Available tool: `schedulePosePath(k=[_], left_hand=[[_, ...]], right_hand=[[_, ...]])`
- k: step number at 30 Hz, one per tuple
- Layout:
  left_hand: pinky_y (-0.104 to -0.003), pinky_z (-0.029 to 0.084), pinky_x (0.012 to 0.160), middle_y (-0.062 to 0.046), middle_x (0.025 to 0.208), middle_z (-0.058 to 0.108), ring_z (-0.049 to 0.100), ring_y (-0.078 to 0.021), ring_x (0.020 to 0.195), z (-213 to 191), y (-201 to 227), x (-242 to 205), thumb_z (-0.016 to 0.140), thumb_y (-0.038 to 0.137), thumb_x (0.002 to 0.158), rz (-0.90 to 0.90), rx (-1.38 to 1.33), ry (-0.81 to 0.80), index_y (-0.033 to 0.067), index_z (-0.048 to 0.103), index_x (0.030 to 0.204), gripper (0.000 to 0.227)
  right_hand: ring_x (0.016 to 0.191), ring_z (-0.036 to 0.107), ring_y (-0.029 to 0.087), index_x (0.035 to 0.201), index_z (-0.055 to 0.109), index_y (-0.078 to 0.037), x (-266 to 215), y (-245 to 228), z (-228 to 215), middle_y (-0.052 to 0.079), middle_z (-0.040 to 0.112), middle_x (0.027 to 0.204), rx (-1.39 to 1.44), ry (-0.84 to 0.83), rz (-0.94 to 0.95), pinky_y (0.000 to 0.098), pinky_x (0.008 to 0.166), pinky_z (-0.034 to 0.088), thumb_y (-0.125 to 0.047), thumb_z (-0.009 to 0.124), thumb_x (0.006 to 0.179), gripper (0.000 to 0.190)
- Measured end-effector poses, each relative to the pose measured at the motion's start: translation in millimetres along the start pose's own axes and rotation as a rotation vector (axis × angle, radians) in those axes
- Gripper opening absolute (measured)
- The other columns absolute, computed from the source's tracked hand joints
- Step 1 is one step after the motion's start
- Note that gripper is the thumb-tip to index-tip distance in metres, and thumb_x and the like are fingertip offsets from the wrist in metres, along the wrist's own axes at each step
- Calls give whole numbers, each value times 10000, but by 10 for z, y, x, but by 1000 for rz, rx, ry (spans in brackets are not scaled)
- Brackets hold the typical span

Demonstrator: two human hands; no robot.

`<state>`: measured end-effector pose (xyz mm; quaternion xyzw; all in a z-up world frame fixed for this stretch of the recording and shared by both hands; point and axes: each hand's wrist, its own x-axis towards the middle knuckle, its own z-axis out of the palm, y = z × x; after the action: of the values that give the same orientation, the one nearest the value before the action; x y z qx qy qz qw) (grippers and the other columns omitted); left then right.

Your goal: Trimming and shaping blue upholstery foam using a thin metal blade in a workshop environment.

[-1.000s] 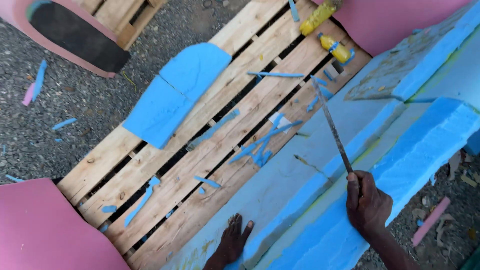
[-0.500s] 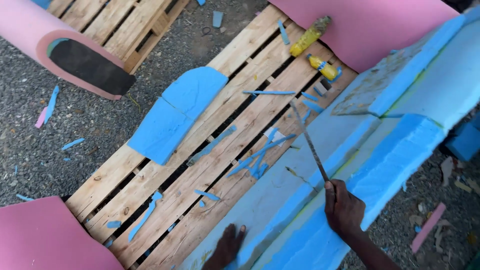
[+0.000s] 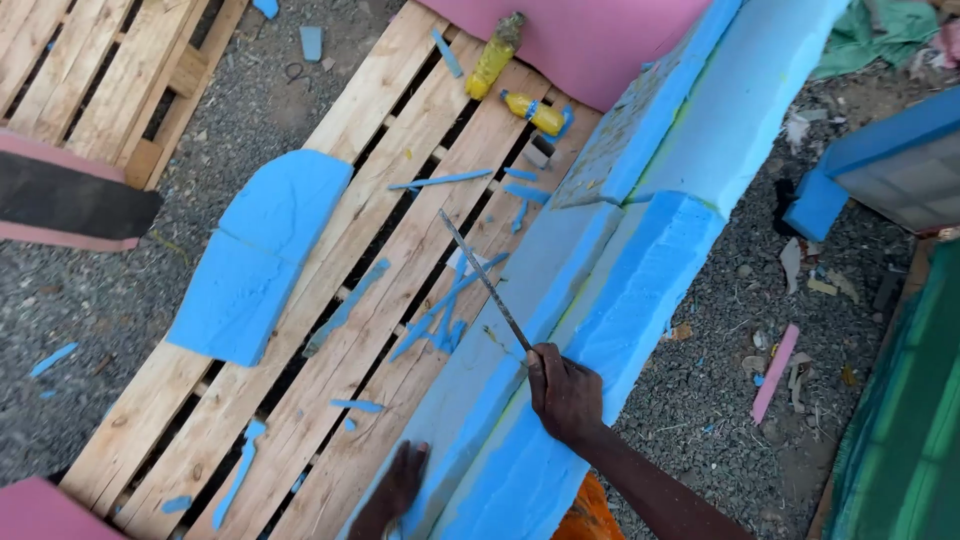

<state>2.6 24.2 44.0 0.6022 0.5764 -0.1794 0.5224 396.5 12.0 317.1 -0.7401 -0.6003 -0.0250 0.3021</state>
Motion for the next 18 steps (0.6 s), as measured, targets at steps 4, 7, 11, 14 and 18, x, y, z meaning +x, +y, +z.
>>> schedulePosePath(k=[4, 7, 11, 14, 18], left_hand=[[-555, 296, 1565, -36, 2093, 354, 343, -323, 1939, -980, 551, -931, 429, 941, 1085, -290, -239, 233, 282, 346, 2009, 1138], [-557, 580, 1365, -64, 1967, 591, 724, -391, 1661, -1106, 1780, -2066, 422, 818, 1157, -300, -294, 451, 226, 572, 1903, 964], [-584, 504, 1421, -93, 1899, 653, 592, -388, 1759, 48, 1940, -2367, 639, 700, 1165, -211, -251, 798, 156, 690, 1776, 819], [-629, 429, 1484, -43, 1928, 607, 503, -326, 1828, 730, 2287, -2191, 654, 693, 1168, -222, -193, 895, 199, 673, 1786, 791], [-564, 418, 1456, -45, 1877, 652, 549, -313, 1777, 1055, 2491, -2061, 651, 660, 1198, -122, -131, 1107, 174, 666, 1789, 766]], right_hand=[[572, 782, 242, 1266, 732, -203, -177, 51, 121, -18, 837, 760, 37, -44, 37, 433, 491, 552, -342, 578, 1325, 216], [461, 561, 146, 1206, 713, -216, -28, 38, 11, -62, 666, 664, 76, 5, -41, 388, 445, 398, -323, 576, 1346, 223], [486, 634, 156, 1263, 754, -211, -117, 161, 135, -41, 748, 698, 142, -73, -82, 400, 431, 377, -346, 588, 1336, 226], [494, 628, 156, 1236, 765, -251, -58, 438, 119, -63, 735, 713, 111, -126, -63, 413, 433, 415, -381, 554, 1341, 269], [782, 827, 355, 1348, 767, -335, 28, 453, 113, 15, 928, 937, -13, -586, 223, 547, 672, 551, -537, 435, 1325, 390]])
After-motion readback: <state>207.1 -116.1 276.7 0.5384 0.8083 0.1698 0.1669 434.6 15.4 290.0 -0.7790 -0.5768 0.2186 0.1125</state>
